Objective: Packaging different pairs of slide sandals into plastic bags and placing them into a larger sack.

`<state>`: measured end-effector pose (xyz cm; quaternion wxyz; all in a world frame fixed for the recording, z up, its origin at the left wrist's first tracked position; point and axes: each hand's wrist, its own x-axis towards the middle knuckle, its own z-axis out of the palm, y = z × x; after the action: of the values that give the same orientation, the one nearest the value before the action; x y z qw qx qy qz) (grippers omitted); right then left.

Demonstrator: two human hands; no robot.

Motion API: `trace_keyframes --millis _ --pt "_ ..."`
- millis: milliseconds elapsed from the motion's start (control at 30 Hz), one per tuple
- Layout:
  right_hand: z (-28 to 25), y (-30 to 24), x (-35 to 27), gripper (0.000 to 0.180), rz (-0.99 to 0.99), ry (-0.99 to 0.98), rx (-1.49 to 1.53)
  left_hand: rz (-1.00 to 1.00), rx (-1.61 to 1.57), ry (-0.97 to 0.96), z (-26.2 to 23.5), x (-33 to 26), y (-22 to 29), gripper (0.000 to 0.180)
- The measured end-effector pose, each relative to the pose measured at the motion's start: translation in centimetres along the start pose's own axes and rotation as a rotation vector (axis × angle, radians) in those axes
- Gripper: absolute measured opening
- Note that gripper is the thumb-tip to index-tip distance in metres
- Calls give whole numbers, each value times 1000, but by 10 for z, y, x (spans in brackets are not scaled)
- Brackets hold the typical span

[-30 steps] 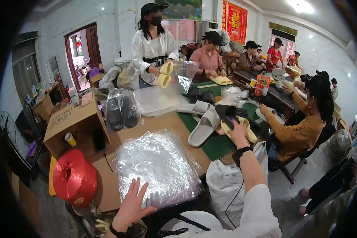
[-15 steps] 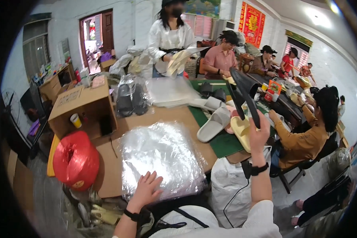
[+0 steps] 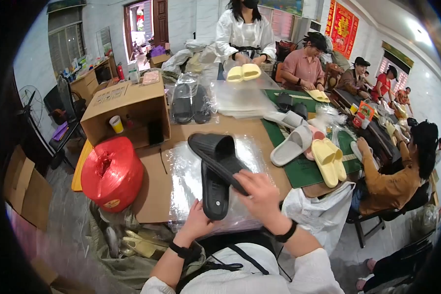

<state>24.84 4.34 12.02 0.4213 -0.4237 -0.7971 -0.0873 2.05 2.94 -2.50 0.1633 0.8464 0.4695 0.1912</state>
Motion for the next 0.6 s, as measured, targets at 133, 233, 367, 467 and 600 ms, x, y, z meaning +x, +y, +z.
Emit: trace_keyframes --millis 133,233,367,467,600 --pt "56 -38 -29 53 -112 -176 -21 66 5 129 5 -1 -6 56" --pt "71 -64 -36 62 -140 -215 19 -19 -332 156 2 -6 4 57" --pt "91 -89 -31 67 -188 -297 99 25 -275 149 11 -11 1 58" --pt "119 -83 -28 64 -261 -365 94 93 -209 148 16 -5 -5 58" --pt "135 -65 -37 58 -281 -416 254 165 -117 159 24 2 -22 59"
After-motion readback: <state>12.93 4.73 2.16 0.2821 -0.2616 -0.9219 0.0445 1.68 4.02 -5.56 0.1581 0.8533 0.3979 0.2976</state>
